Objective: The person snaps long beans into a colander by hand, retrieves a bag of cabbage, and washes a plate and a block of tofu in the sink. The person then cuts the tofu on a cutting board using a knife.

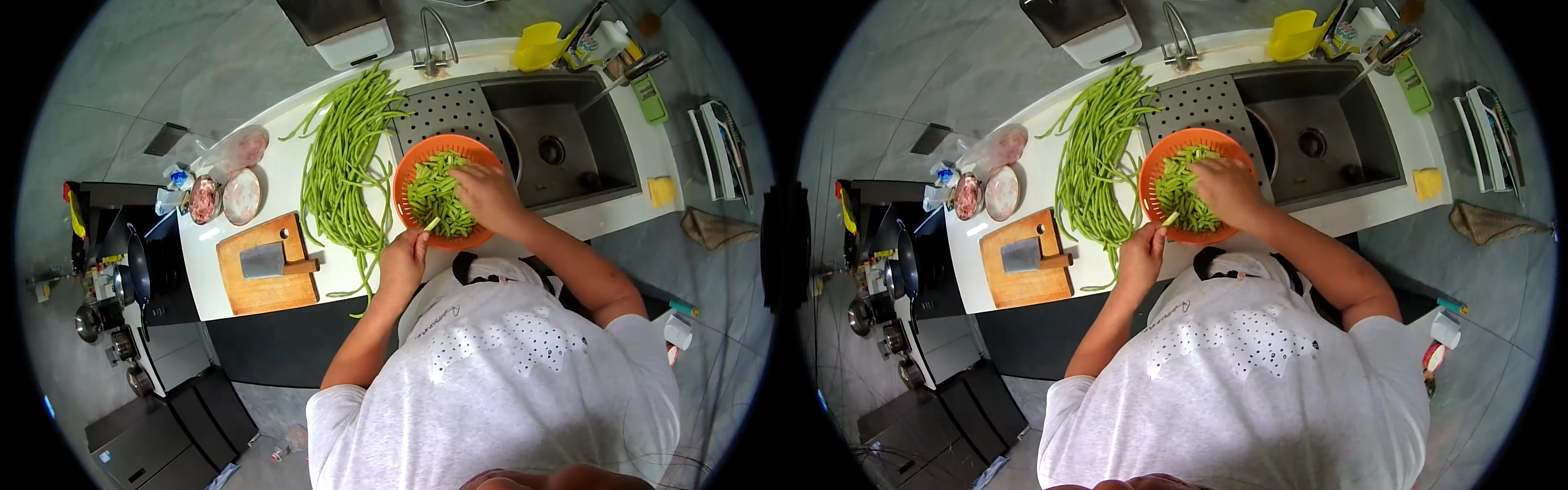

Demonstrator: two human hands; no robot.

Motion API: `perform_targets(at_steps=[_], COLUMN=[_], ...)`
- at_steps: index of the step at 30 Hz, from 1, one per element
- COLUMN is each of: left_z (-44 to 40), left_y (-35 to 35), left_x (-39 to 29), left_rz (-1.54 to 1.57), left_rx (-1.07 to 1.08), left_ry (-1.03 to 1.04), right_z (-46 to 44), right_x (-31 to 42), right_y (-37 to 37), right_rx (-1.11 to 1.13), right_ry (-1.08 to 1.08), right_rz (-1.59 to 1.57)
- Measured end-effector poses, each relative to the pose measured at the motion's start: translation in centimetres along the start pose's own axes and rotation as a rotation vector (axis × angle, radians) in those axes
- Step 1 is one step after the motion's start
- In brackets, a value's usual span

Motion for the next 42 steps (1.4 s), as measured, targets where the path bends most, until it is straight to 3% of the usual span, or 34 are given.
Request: perform_targets(at_steps=[2,3,4,6,8,10,11,12,14,15,17,18,20,21,22,24,25,26,28,32,34,36,38,40,41,42], left_z=[-0.8,-1.0,-1.0,-1.0,-0.7,-0.5,-0.6,-0.6,-0.7,-0.8,-1.1,-1.3,-1.6,-1.6,-1.7,-1.4,-1.4,-1.2,-1.1,-1.3,-1.5,-1.6,-1.7,-1.9,-2.0,-2.5], left_y=[0.4,0.6,0.7,1.0,1.4,1.5,1.5,1.5,1.2,1.0,2.2,2.7,3.1,2.8,2.4,2.1,1.3,1.6,1.8,2.1,2.2,1.9,2.0,2.3,2.5,3.0], left_x=[-0.1,-0.5,-0.7,-1.0,-0.9,-1.1,-1.1,-0.6,0.8,1.0,2.3,2.6,2.1,2.1,2.0,2.2,2.0,2.1,1.5,0.3,-0.3,-0.7,-0.2,1.4,2.0,2.8], left_rz=[-0.009,-0.067,-0.127,-0.132,-0.252,-0.268,-0.283,-0.282,0.134,0.299,0.425,0.553,0.515,0.49,0.463,0.218,0.022,0.022,-0.028,-0.227,-0.233,-0.241,-0.244,0.041,0.042,0.317], left_rx=[-0.004,-0.012,-0.02,0.061,0.21,0.201,0.192,0.188,0.123,0.296,0.243,0.189,0.126,0.094,0.062,0.226,0.4,0.402,0.166,0.201,0.091,0.132,0.168,0.067,0.072,0.194], left_ry=[0.089,0.143,0.196,0.182,0.042,-0.005,-0.043,-0.048,0.009,-0.145,-0.112,-0.081,-0.015,0.022,0.059,-0.081,-0.067,-0.069,0.056,0.015,0.069,0.037,0.0,0.138,0.137,0.011], right_z=[0.4,0.8,1.2,1.8,2.8,2.9,3.4,2.5,1.8,1.7,0.6,0.3,0.4,0.6,0.9,1.5,1.6,1.8,2.0,2.6,2.6,2.7,2.5,1.5,1.5,0.6], right_x=[2.3,3.4,3.6,3.6,2.4,-0.8,-1.0,-1.9,-3.6,-3.2,-1.4,-0.6,2.6,3.3,3.6,3.5,3.4,3.2,3.0,3.0,2.4,-0.2,-1.6,-1.1,-0.9,0.1], right_y=[0.6,1.2,1.5,2.4,4.9,8.1,8.8,6.8,4.6,4.2,1.6,0.9,0.6,1.3,1.7,2.4,2.6,2.9,3.7,5.4,6.5,8.7,7.7,5.3,4.7,3.0], right_rx=[0.306,0.211,0.212,0.518,0.403,0.432,0.308,0.393,0.3,0.304,0.028,0.026,0.254,0.232,0.223,0.384,0.385,0.35,0.315,0.283,0.296,0.447,0.488,0.16,0.162,0.106], right_ry=[-0.177,-0.249,-0.249,-0.118,-0.089,0.405,0.453,1.032,0.492,0.492,0.073,0.073,-0.263,-0.332,-0.332,-0.227,-0.23,-0.245,-0.268,-0.183,-0.098,0.48,0.791,0.215,0.219,0.055], right_rz=[-0.094,0.053,0.053,0.058,0.098,-0.679,-0.658,-1.171,-0.798,-0.8,0.05,0.053,-0.084,-0.041,-0.045,0.027,0.026,0.069,0.118,0.06,0.019,-0.838,-1.342,-0.241,-0.243,-0.151])
Point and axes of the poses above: each hand's wrist, its own z-axis away from the middle knuckle, its own y-axis out of the palm, x = y × z, the point moved 3 cm from there along -z, towards the middle knuckle, and after that the axes turned 9 degrees about x, right-handed, at the moved point
